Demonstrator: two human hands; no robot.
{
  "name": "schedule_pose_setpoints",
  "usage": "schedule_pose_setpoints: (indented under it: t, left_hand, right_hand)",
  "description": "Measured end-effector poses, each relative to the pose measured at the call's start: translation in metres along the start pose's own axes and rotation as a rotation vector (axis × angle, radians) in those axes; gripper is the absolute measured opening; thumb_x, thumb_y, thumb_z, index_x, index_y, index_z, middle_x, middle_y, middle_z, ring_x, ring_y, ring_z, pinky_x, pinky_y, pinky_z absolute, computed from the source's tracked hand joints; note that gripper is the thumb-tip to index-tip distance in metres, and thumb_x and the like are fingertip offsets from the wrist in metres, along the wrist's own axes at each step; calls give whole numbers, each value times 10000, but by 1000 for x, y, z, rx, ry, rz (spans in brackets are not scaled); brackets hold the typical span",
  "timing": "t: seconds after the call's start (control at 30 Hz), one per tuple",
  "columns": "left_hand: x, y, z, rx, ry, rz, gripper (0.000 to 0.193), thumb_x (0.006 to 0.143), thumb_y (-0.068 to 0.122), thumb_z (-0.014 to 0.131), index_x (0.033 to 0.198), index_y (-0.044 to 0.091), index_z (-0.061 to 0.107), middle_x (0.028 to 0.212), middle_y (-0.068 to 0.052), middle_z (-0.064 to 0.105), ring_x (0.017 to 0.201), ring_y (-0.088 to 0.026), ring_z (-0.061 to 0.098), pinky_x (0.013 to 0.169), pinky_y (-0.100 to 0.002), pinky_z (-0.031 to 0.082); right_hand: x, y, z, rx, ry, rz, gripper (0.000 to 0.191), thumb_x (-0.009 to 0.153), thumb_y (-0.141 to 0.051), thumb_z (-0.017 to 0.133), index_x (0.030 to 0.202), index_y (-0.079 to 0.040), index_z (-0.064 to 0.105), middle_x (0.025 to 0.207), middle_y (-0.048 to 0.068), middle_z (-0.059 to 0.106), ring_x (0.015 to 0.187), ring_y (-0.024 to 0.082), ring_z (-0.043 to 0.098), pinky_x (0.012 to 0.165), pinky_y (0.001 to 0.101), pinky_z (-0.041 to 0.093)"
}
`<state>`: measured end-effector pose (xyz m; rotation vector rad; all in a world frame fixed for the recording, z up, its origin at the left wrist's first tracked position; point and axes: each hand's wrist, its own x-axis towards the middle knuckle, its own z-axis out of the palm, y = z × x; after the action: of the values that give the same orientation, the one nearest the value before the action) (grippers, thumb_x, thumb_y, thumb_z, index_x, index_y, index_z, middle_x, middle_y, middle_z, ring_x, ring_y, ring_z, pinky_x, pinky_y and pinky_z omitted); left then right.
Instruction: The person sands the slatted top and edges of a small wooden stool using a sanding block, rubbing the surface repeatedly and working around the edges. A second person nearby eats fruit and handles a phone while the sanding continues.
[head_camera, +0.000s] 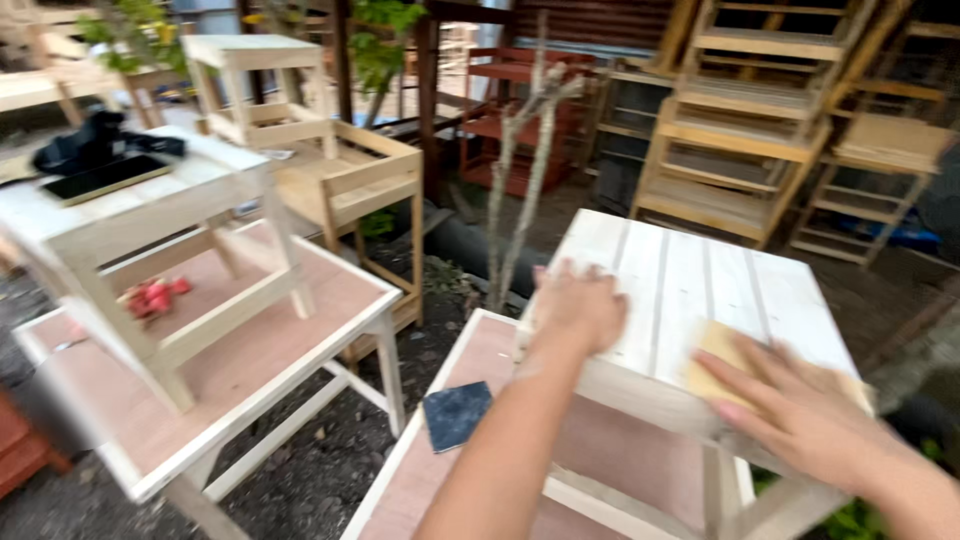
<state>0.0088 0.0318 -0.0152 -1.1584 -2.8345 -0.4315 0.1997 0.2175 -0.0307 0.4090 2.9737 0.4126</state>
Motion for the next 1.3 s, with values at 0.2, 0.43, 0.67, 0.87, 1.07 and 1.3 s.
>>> schedule_pose_setpoints:
  t: [0.2,0.43,0.67,0.87,1.07,1.3]
  left_hand:
    - [-3,-7,-6,-61,-61,-101,531,1017,408,379,1521,258,451,1686,-40,234,1560,-405,128,1206,-697,116]
    - [4,-18,5,-105,-26,-34,549,994,452,429,1513,276,453,1666,-48,257,1544,-403,154,1210,-617,194]
    - [2,-6,2,-82,4,-75,475,1025,384,430,1446,192,538,1650,-48,334,1546,-384,202,1199,-648,216]
    - [-2,-9,-4,-118,10,-76,489,989,399,441,1450,257,522,1638,3,334,1546,-327,208,1202,-619,237]
    - [3,-5,1,-84,20,-80,492,1014,381,423,1474,222,500,1646,-16,316,1542,-347,200,1202,-638,198]
    - [5,1,-2,-45,-21,-109,483,1029,387,399,1477,230,493,1652,16,310,1550,-314,199,1222,-614,187]
  right_hand:
    - [14,-69,-34,178,-30,-66,650,921,-705,211,1561,-593,192,1712,-67,41,1566,292,23,1235,600,61]
    - [-41,3,-12,44,2,-35,718,880,-694,168,1595,-622,186,1746,-107,16,1543,249,1,1211,567,43]
    - [-19,-29,-15,15,309,-268,703,961,-608,316,1631,-398,277,1716,70,172,1515,387,164,1201,602,163]
    - [-4,-63,-27,109,172,-218,560,1021,-511,334,1575,-456,274,1697,-4,167,1525,330,138,1210,541,169]
    - [-70,36,-4,106,253,-186,655,969,-558,225,1614,-457,283,1736,-29,144,1584,280,91,1192,465,100]
    - [-29,-24,-28,91,153,-217,617,998,-573,212,1593,-406,208,1737,-23,60,1535,266,7,1206,492,3]
